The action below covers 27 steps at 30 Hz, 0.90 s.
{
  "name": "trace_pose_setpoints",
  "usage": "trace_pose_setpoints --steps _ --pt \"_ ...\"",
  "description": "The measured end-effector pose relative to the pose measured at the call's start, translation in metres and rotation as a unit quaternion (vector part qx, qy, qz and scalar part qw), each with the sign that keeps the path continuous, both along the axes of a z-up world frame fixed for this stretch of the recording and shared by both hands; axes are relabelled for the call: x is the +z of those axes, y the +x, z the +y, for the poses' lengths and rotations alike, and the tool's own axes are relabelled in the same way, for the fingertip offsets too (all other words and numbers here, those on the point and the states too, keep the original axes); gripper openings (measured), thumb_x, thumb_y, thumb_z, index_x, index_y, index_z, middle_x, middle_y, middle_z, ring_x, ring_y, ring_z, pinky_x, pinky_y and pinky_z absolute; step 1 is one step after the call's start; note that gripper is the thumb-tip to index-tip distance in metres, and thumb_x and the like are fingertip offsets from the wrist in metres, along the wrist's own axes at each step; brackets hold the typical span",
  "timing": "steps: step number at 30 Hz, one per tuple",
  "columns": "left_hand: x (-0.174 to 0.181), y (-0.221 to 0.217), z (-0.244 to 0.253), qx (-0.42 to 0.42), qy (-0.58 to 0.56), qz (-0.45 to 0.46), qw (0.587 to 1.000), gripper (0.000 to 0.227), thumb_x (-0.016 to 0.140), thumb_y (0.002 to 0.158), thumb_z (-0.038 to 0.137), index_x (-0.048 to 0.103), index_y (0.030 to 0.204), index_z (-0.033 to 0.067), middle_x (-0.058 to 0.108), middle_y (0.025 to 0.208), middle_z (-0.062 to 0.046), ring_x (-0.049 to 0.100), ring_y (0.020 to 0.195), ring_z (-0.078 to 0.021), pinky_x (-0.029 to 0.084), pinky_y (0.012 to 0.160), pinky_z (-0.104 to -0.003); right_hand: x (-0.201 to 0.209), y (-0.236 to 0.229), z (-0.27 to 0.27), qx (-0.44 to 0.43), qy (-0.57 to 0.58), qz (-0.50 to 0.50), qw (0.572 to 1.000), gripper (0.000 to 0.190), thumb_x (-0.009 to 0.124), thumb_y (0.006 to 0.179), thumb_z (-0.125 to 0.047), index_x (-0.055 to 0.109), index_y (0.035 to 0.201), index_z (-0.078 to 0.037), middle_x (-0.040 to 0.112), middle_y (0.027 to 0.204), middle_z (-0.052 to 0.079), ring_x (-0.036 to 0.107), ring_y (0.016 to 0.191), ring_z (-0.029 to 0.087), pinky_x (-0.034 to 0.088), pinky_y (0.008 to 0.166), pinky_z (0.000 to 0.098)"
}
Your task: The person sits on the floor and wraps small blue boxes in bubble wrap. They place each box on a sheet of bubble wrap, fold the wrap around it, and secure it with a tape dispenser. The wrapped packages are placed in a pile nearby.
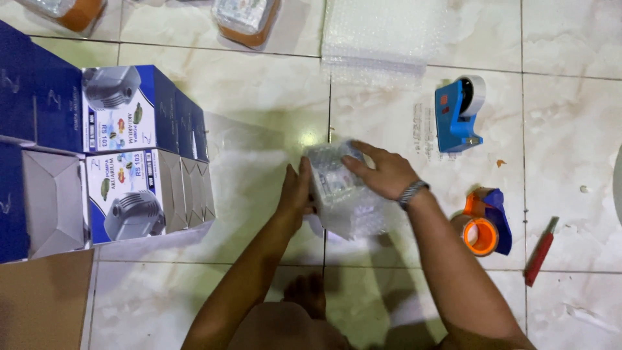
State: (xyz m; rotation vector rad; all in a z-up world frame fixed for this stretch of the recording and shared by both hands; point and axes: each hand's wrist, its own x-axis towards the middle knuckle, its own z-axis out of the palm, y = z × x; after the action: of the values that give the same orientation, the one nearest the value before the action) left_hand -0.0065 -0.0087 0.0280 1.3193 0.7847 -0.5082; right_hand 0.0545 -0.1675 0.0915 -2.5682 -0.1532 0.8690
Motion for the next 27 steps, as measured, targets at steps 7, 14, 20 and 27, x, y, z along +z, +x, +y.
trace_pose_setpoints --steps 7,14,20,27 --pt "0.002 -0.023 0.013 -0.176 -0.080 -0.091 0.977 0.101 0.062 0.074 0.048 0.000 0.148 0.0192 0.020 0.146 -0.023 0.037 0.120 -0.0404 0.040 0.090 -0.047 -0.031 0.006 -0.041 -0.036 0.132 0.034 0.990 0.048 0.066 0.078 -0.027 0.055 0.124 -0.016 0.058 0.117 0.016 0.062 0.098 0.039 0.054 0.076 0.0485" --pt "-0.009 0.028 0.003 -0.321 0.154 -0.424 0.833 0.098 0.083 0.062 0.026 0.025 0.136 -0.0022 0.045 0.124 -0.027 0.043 0.118 -0.0440 0.033 0.102 -0.057 0.030 0.001 -0.051 -0.095 0.200 -0.372 0.902 0.020 0.067 0.082 -0.002 0.070 0.093 -0.018 0.061 0.062 -0.004 0.056 0.044 0.010 0.044 0.044 0.0164" --pt "-0.037 0.024 -0.004 -0.238 0.158 -0.486 0.826 0.113 0.090 0.056 0.033 0.021 0.137 -0.0044 0.040 0.114 -0.021 0.043 0.113 -0.0388 0.034 0.101 -0.053 -0.023 -0.032 -0.037 0.262 -0.021 -0.336 0.905 0.022 0.075 0.068 -0.023 0.068 0.087 -0.015 0.066 0.078 0.000 0.051 0.107 0.022 0.026 0.095 0.0539" --pt "-0.072 0.011 0.015 -0.123 0.158 -0.458 0.866 0.103 0.096 0.047 0.031 0.030 0.120 0.0011 0.049 0.123 -0.022 0.052 0.116 -0.0351 0.043 0.098 -0.046 -0.077 -0.050 -0.092 -0.167 0.269 -0.516 0.796 0.008 0.061 0.086 0.004 0.065 0.086 -0.003 0.061 0.081 0.010 0.054 0.088 0.030 0.039 0.091 0.0392"
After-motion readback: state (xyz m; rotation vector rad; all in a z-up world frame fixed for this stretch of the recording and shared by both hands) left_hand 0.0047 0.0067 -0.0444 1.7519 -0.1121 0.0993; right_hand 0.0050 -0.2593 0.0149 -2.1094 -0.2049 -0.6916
